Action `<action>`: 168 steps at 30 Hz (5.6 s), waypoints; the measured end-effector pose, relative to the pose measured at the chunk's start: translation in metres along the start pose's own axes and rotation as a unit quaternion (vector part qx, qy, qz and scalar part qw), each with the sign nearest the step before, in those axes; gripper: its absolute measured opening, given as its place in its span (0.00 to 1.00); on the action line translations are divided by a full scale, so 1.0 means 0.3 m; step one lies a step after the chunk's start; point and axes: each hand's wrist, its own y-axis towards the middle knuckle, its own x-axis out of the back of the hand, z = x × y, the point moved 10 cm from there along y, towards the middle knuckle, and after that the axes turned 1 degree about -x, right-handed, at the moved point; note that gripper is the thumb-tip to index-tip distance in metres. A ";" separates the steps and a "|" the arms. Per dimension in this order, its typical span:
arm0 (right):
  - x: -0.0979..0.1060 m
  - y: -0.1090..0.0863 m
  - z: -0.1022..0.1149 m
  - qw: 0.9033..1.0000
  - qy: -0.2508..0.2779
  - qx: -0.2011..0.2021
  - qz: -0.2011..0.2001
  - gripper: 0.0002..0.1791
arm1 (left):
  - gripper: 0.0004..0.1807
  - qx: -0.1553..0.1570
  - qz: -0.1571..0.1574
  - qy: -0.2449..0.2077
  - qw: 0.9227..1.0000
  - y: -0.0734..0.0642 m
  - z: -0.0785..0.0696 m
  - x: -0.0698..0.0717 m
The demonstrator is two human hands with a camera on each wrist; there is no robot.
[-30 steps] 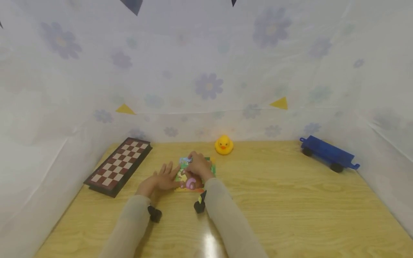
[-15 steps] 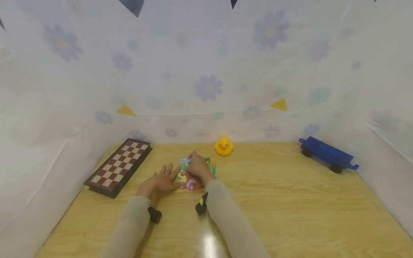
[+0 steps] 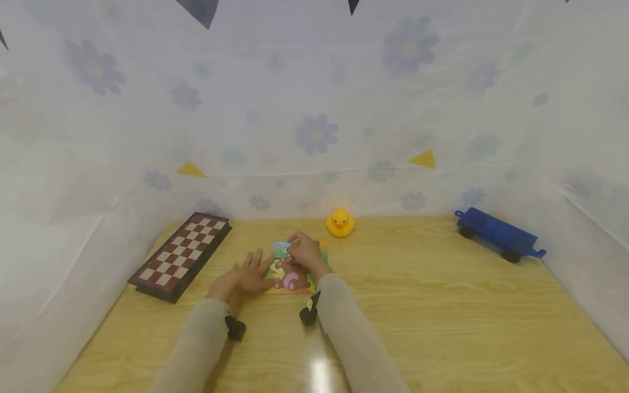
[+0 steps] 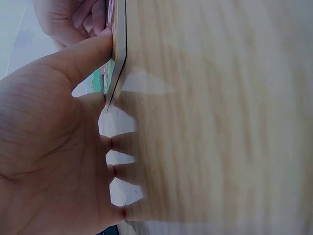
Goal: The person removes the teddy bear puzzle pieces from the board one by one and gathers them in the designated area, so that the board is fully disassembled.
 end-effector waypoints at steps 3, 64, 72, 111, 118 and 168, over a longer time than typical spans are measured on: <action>0.003 0.005 -0.009 1.000 0.014 -0.007 -0.006 0.12 | 0.44 0.003 0.004 0.002 1.000 0.007 0.006 -0.004; 0.562 -0.150 -0.231 0.991 0.093 -0.060 -0.069 0.22 | 0.44 -0.011 -0.027 -0.014 0.999 -0.009 0.001 0.011; 0.571 -0.138 -0.235 0.992 0.098 -0.054 -0.064 0.21 | 0.43 -0.013 -0.032 -0.012 0.999 -0.005 -0.002 0.012; 0.582 -0.142 -0.219 0.994 0.074 -0.044 -0.074 0.20 | 0.43 -0.011 -0.022 -0.005 1.000 -0.001 -0.002 0.009; 0.572 -0.143 -0.169 0.997 0.026 -0.020 -0.071 0.20 | 0.43 -0.004 -0.021 -0.007 1.000 0.015 0.013 0.002; 0.131 -0.039 -0.059 0.995 -0.091 0.000 0.037 0.19 | 0.44 -0.002 -0.017 -0.005 1.000 0.025 0.026 0.000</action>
